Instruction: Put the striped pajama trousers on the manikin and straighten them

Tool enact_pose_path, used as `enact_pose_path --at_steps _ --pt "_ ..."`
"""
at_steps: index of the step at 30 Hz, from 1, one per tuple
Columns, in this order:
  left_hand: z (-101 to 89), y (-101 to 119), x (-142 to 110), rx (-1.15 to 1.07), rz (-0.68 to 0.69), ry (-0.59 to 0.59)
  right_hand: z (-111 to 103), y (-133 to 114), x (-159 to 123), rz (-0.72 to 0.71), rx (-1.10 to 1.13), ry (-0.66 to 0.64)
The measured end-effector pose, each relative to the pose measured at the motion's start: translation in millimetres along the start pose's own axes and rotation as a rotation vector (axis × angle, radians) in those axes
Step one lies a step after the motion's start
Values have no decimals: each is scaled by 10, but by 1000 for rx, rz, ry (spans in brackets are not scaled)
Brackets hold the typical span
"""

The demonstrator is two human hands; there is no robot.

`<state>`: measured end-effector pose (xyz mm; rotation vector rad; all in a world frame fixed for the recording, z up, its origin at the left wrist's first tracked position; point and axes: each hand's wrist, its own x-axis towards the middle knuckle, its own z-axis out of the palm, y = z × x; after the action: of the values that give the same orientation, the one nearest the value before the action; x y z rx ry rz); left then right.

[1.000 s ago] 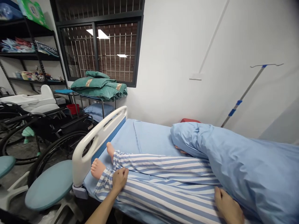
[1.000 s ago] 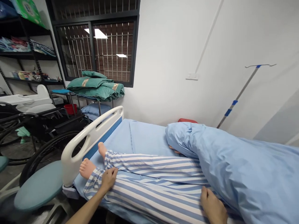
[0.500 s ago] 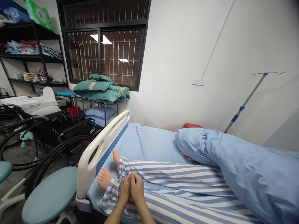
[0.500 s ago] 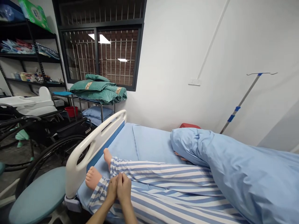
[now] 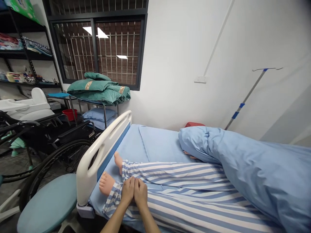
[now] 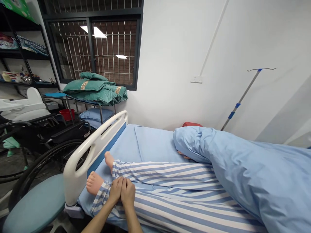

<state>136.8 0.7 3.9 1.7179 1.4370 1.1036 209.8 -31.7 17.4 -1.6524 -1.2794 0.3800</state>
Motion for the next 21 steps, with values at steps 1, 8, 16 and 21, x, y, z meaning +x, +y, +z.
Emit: enact_pose_path --at_steps 1,8,16,21 --pt "-29 35 21 -47 -22 -34 0 -1 -1 5 -4 -7" --pt "-120 268 163 -243 -79 -74 -23 -24 7 -9 86 -45" --pt "98 64 -28 -122 -71 57 -23 -4 5 20 162 14" --pt "141 -4 -56 66 -76 84 1 11 25 36 174 20"
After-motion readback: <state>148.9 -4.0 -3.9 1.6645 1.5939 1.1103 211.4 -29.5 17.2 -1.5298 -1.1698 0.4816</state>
